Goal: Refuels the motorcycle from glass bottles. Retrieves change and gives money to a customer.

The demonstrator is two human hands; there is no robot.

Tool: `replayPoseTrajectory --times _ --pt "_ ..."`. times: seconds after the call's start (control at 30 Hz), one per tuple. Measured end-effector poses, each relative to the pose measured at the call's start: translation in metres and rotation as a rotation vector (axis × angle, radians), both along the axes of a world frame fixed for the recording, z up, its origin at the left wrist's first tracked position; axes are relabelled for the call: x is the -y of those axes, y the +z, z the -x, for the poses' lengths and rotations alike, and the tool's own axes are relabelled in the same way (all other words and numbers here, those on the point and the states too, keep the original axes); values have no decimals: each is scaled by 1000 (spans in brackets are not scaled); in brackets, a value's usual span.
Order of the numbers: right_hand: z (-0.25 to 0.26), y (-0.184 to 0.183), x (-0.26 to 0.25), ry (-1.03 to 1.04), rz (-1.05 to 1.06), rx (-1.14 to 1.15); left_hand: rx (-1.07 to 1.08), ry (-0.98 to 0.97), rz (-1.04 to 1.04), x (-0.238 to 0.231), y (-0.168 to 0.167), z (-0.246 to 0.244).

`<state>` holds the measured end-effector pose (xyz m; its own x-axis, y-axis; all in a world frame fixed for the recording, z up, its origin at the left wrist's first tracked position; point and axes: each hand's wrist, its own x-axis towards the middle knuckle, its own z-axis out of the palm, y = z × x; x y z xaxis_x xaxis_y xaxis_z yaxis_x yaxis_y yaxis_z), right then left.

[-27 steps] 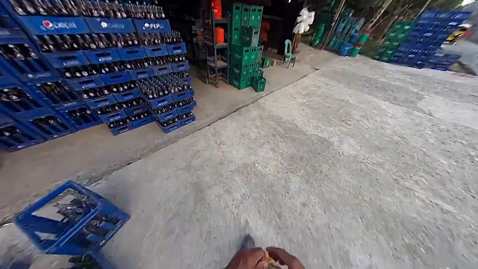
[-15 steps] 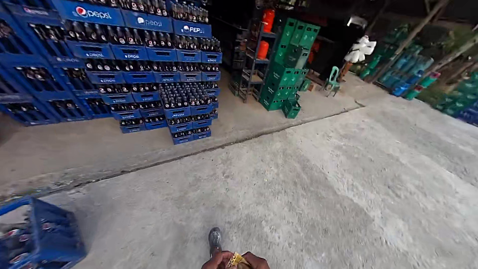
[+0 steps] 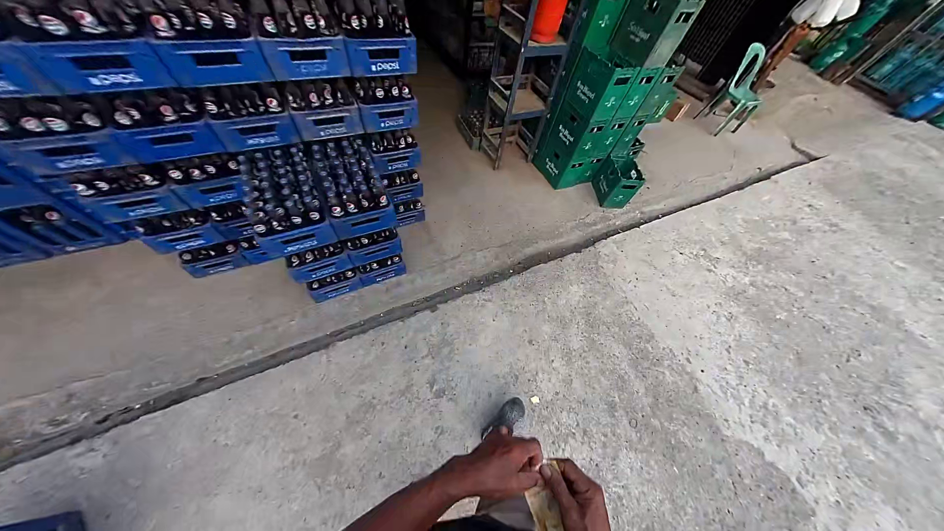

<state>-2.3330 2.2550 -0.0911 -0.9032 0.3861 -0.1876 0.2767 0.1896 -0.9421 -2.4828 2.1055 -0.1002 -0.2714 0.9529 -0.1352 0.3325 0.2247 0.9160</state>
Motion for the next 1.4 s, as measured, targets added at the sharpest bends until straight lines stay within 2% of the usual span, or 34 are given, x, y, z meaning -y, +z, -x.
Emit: replayPoseTrajectory --times 0.13,0.23,0.33,0.43,0.5,0.6,0.7,0.83,0.93,1.0,1.07,1.17,1.23,1.27,1.4 --pt "160 -23 -106 -5 -53 -148 201 272 -11 -91 -14 136" --pt "280 -13 -153 139 -51 -164 309 534 -68 -117 -3 218" --pt "400 4 -191 338 51 -181 326 834 -212 -142 8 299" --pt "533 -12 -211 442 135 -186 273 1074 -415 -167 -10 401" --pt "626 -25 -220 479 128 -227 249 1121 -511 -183 -27 479" --pt "763 -32 -235 523 119 -295 267 1065 -544 -207 -42 605" --pt "884 -15 -263 541 119 -301 338 1047 -604 -246 -33 728" --pt "1026 0 -291 544 238 -178 355 1126 -692 -278 -10 888" --pt "1133 -35 -313 557 362 -171 307 1138 -775 -301 -24 1026" --pt "1209 -69 -332 534 496 -169 251 1182 -784 -322 -47 1119" --pt "1308 -101 -357 542 545 -143 135 1271 -750 -343 -81 1226" --pt "1476 -131 -386 620 368 -38 -15 1523 -528 -364 -113 1379" --pt "1560 -133 -388 699 308 22 3 1629 -347 -358 -119 1451" --pt "1603 -129 -389 739 328 14 26 1683 -321 -357 -118 1487" --pt "1781 -121 -372 872 287 -2 13 1812 -384 -340 -118 1650"
